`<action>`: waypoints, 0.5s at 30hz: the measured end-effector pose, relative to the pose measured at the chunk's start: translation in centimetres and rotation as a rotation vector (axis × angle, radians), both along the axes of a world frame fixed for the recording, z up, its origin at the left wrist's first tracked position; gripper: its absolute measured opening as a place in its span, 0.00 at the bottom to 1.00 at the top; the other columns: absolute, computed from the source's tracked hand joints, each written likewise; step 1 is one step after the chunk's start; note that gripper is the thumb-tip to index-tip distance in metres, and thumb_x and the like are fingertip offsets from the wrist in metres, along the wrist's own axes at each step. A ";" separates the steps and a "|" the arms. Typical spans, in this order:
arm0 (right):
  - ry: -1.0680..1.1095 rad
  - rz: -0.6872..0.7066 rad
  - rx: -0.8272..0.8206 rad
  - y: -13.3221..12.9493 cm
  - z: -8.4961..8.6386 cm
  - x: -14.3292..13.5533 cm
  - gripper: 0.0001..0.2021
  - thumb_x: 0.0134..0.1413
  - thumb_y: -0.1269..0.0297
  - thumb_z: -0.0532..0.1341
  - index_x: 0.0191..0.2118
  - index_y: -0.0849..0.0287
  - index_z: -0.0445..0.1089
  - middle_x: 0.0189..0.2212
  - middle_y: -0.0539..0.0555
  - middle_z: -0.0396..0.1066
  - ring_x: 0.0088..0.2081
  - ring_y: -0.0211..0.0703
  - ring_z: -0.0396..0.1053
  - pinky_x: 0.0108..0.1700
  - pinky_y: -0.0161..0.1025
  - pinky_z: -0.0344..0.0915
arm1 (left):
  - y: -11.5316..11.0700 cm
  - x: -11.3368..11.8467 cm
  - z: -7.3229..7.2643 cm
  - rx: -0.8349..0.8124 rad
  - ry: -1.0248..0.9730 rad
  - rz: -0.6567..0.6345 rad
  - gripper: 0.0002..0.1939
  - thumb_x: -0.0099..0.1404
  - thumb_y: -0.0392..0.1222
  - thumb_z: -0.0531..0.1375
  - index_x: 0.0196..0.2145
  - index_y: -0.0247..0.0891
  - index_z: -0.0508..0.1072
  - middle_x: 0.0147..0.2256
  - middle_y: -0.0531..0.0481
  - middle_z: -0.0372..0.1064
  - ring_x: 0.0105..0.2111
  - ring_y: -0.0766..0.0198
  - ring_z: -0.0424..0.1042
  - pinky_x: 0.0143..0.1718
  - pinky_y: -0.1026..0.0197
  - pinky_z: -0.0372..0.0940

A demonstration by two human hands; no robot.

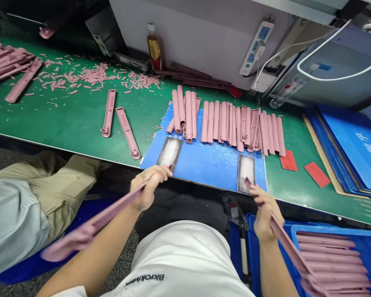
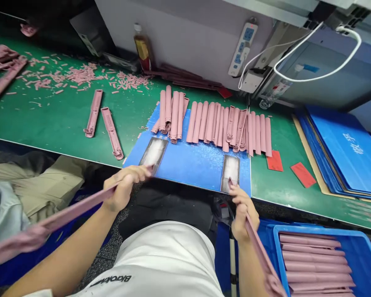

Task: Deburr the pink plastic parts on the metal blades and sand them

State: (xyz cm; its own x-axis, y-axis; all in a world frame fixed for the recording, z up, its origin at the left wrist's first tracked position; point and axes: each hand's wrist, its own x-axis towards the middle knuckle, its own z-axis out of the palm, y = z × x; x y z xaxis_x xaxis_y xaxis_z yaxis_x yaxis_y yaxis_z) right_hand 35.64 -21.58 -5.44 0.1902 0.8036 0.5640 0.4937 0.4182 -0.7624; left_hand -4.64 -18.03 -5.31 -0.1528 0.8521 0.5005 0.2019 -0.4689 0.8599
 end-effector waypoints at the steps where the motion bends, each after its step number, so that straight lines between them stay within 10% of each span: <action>1: 0.017 -0.017 0.050 -0.9 0.0 0.3 0.15 0.78 0.47 0.58 0.42 0.42 0.79 0.44 0.58 0.86 0.52 0.70 0.87 0.58 0.75 0.82 | -0.8 -0.6 0.2 0.054 0.025 0.025 0.22 0.82 0.58 0.61 0.33 0.45 0.81 0.34 0.44 0.81 0.38 0.45 0.84 0.51 0.37 0.83; 4: -0.163 -0.138 0.192 2.3 1.7 0.6 0.19 0.79 0.44 0.57 0.41 0.44 0.80 0.38 0.59 0.83 0.44 0.68 0.85 0.49 0.68 0.81 | 2.0 -0.8 2.0 0.190 0.224 0.063 0.17 0.83 0.55 0.60 0.50 0.49 0.88 0.43 0.43 0.85 0.44 0.43 0.85 0.49 0.40 0.82; 10: -0.631 0.041 -0.028 21.7 7.1 -2.1 0.24 0.79 0.41 0.59 0.49 0.56 0.82 0.41 0.60 0.79 0.47 0.52 0.76 0.59 0.51 0.73 | 19.3 9.1 6.4 -0.011 0.741 -0.166 0.18 0.84 0.45 0.66 0.66 0.41 0.86 0.55 0.39 0.86 0.56 0.44 0.84 0.59 0.47 0.77; 15: -0.667 0.203 -0.075 31.5 7.6 -3.7 0.10 0.69 0.56 0.69 0.34 0.51 0.77 0.26 0.52 0.70 0.43 0.53 0.71 0.69 0.61 0.65 | 28.6 14.4 5.8 -0.122 1.061 -0.186 0.22 0.84 0.30 0.56 0.62 0.31 0.88 0.58 0.28 0.84 0.59 0.43 0.79 0.62 0.44 0.70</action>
